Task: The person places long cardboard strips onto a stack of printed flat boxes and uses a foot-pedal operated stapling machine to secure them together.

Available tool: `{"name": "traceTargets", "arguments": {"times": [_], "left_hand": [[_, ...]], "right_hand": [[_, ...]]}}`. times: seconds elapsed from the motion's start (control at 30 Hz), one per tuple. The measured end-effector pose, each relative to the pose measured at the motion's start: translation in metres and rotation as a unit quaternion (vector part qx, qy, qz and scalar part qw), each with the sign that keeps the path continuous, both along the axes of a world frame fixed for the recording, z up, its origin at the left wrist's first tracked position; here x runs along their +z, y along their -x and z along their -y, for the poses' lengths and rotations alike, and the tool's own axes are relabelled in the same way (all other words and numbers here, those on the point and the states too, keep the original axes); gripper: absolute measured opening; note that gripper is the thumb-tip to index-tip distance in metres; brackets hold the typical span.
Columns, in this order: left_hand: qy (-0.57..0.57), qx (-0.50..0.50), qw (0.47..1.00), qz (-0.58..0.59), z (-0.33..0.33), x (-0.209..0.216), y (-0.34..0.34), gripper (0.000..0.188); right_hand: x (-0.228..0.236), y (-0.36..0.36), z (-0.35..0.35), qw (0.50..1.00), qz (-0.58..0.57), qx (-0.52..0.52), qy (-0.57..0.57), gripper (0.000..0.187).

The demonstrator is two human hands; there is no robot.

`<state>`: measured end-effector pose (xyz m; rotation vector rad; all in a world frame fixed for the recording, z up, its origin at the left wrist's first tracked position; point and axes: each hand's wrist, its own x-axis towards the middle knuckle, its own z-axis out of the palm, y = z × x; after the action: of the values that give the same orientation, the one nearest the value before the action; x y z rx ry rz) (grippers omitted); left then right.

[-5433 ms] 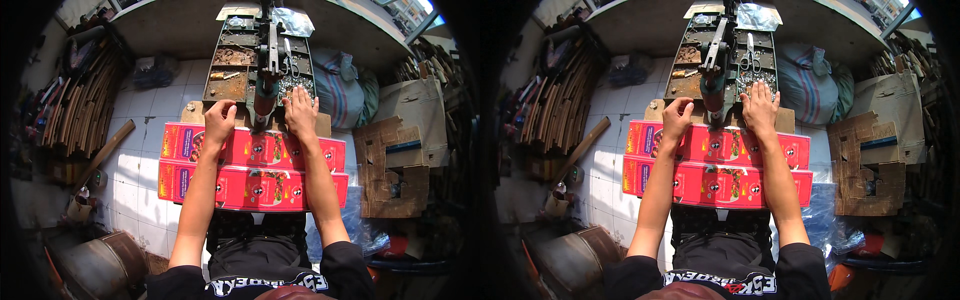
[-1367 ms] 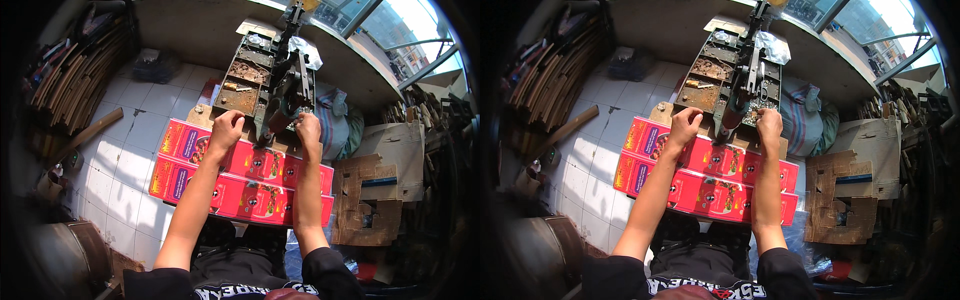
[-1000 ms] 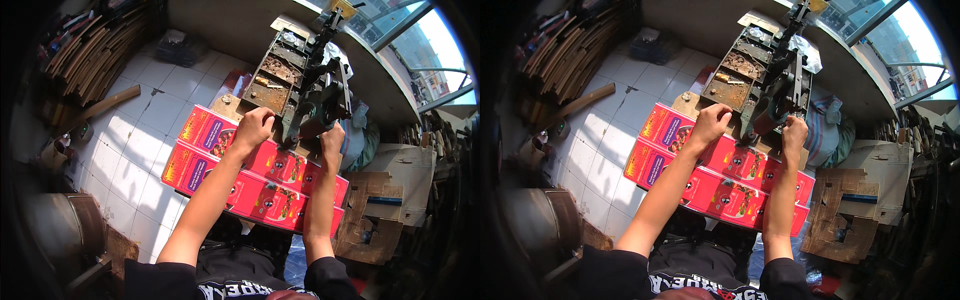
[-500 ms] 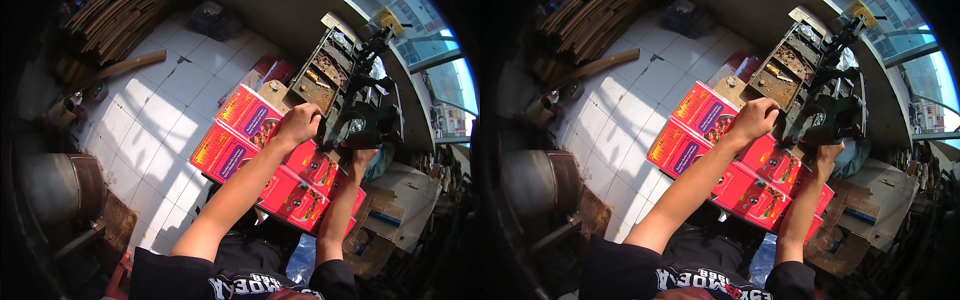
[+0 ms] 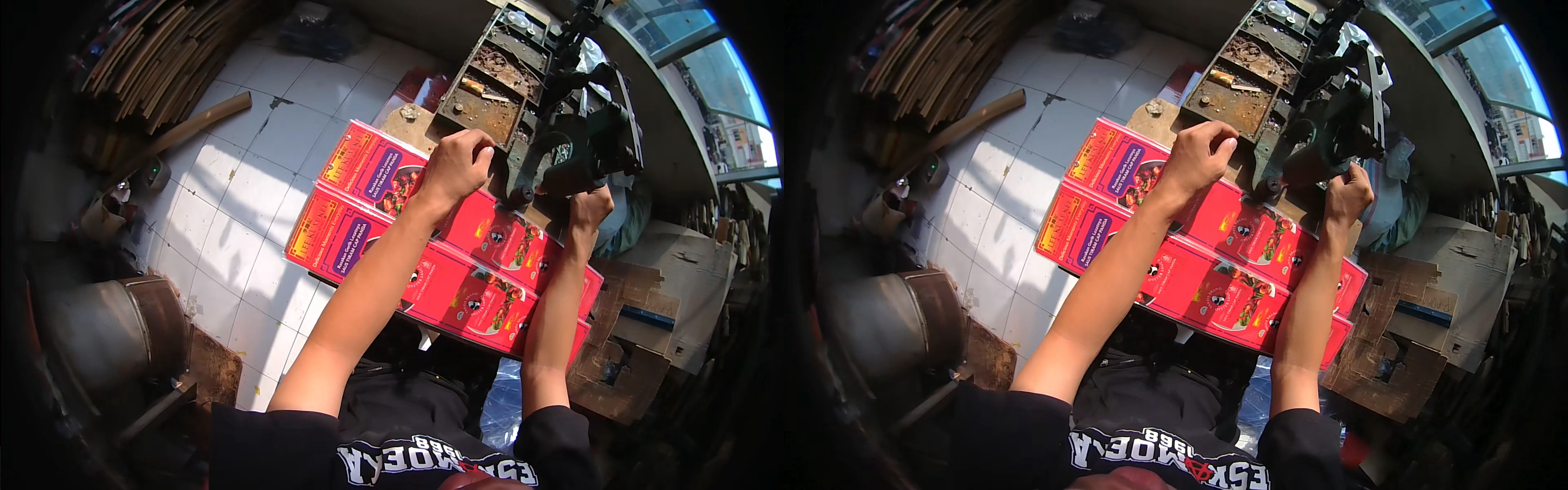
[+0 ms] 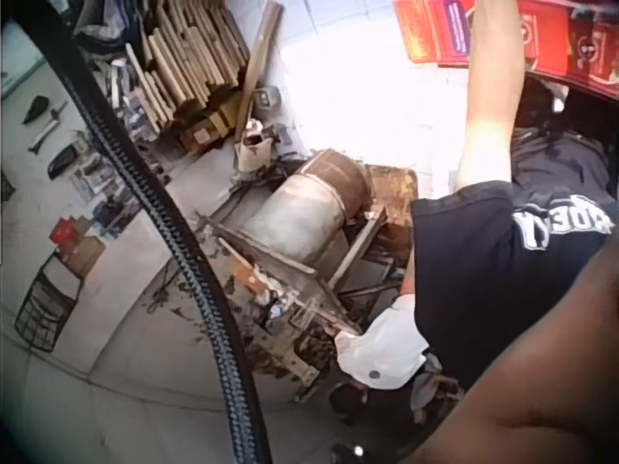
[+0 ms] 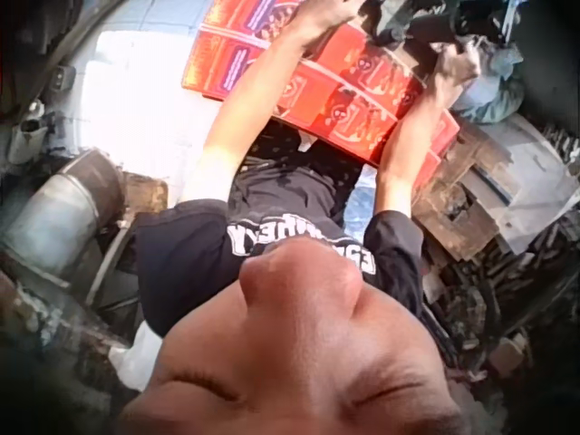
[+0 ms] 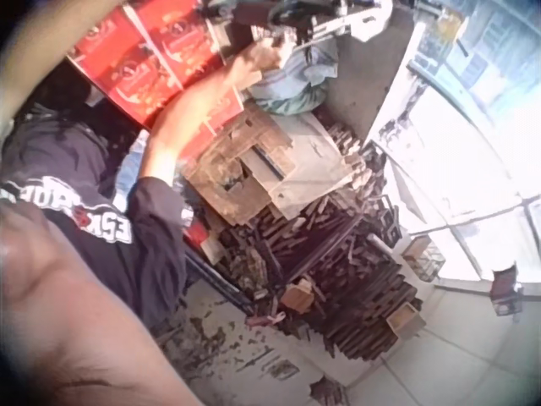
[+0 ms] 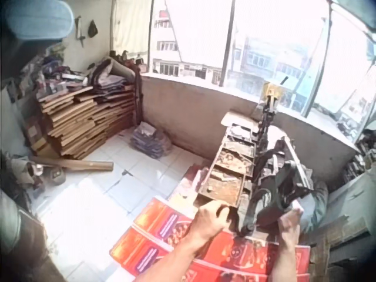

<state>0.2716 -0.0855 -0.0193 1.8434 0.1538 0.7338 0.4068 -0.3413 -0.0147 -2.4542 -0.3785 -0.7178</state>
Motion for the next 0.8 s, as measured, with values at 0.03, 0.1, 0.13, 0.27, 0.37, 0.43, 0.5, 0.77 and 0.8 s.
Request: {"name": "traceTargets", "arguments": {"times": [0.03,0.1,0.13,0.27,0.37,0.43,0.5,0.77,0.8], "left_hand": [[-0.003,-0.003,1.0,0.002,0.001,-0.001,0.001,0.014],[0.01,-0.004,1.0,-0.022,0.001,-0.001,0.005,0.015],[-0.006,-0.003,1.0,-0.014,-0.002,-0.001,0.002,0.016],[-0.03,0.0,0.999,-0.031,-0.001,-0.002,0.002,0.017],[-0.02,-0.008,0.999,-0.023,-0.002,0.0,0.002,0.017],[-0.014,-0.013,0.999,-0.043,0.0,0.004,0.001,0.017],[-0.026,-0.01,0.999,-0.044,-0.001,0.004,0.001,0.016],[-0.019,-0.014,0.997,-0.073,0.0,0.002,0.002,0.015],[-0.02,-0.014,0.997,-0.068,-0.001,0.001,0.002,0.015]], "right_hand": [[-0.003,0.004,0.002,1.0,0.004,0.01,-0.019,0.018],[0.001,0.011,-0.006,0.999,0.003,0.006,-0.047,0.02],[0.003,0.01,-0.008,0.999,0.007,0.003,-0.041,0.02],[0.006,0.013,-0.014,0.995,0.054,0.021,-0.085,0.019],[0.001,0.012,-0.012,0.991,0.048,0.026,-0.121,0.019],[0.005,0.006,-0.009,0.988,0.064,0.035,-0.138,0.019],[0.007,0.007,-0.012,0.987,0.078,0.039,-0.132,0.018],[0.006,0.007,-0.013,0.978,0.043,0.052,-0.196,0.014],[0.005,0.007,-0.013,0.976,0.047,0.056,-0.203,0.014]]}}
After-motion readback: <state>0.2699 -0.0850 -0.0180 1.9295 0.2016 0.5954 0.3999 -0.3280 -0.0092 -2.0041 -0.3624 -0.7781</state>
